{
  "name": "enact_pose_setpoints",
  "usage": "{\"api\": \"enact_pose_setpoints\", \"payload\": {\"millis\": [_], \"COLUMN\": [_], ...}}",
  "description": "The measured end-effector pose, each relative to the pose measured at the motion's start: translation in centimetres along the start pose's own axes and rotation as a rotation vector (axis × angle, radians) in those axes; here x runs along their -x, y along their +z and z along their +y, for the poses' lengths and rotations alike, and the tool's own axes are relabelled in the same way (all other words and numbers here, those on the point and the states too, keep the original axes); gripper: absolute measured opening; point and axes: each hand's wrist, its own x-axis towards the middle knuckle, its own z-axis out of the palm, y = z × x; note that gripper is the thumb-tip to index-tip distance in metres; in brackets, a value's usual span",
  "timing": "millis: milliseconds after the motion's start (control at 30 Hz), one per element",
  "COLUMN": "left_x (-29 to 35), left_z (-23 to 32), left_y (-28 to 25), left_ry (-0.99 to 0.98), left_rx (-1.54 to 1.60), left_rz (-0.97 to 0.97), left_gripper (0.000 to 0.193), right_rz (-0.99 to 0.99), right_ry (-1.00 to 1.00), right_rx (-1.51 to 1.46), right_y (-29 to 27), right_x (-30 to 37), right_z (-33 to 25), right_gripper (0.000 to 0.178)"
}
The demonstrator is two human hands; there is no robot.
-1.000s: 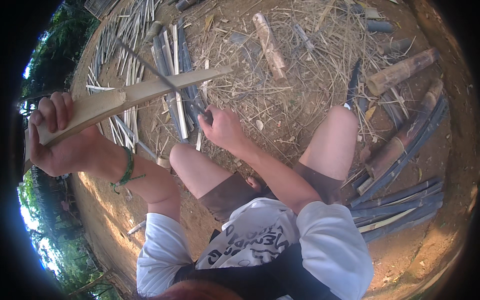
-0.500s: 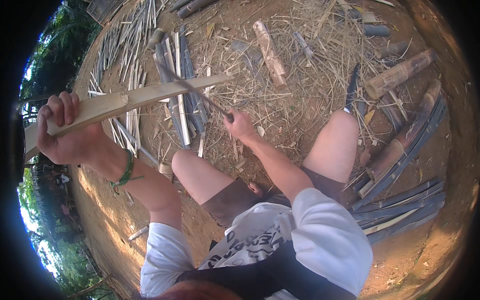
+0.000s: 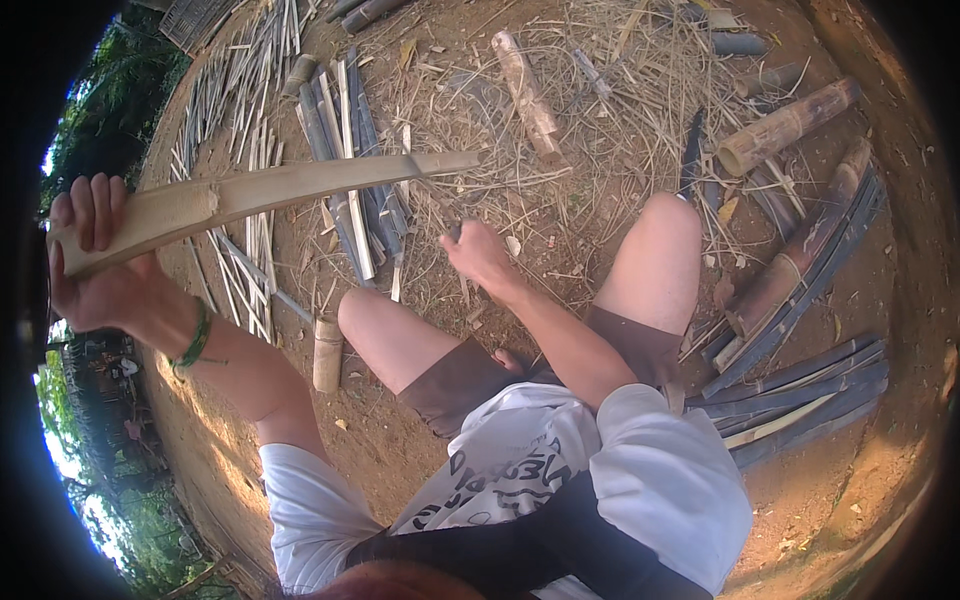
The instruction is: The person scrapes and shaves long bamboo strips using a machete and a knife, moving the tools along the length of the wood.
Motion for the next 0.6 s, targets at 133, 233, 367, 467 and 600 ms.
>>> {"api": "enact_pose_setpoints", "payload": {"millis": [133, 233, 367, 467, 600], "left_x": [-0.8, -1.1, -2.8, -3.4, -1.9], "left_z": [0.3, 0.6, -0.7, -0.1, 0.8], "left_y": [-1.7, -2.0, -3.2, -8.1, -7.8], "left_ry": [-0.024, -0.019, -0.049, -0.052, -0.017], "left_rx": [0.079, 0.073, 0.119, 0.021, -0.016], "left_rz": [-0.011, 0.015, 0.034, 0.114, 0.120], "left_gripper": [0.029, 0.026, 0.021, 0.017, 0.017], "right_rz": [0.080, 0.091, 0.242, 0.147, 0.101], "right_ry": [-0.361, -0.325, -0.134, -0.104, -0.149], "right_rx": [-0.039, -0.078, 0.003, 0.051, 0.101], "right_y": [0.1, 2.2, 3.4, 3.6, 3.7], "right_x": [2.5, 0.1, -4.7, -3.2, 1.0], "right_z": [-4.5, -1.4, 6.9, 3.6, 1.2], "right_gripper": [0.027, 0.023, 0.026, 0.027, 0.026]}}
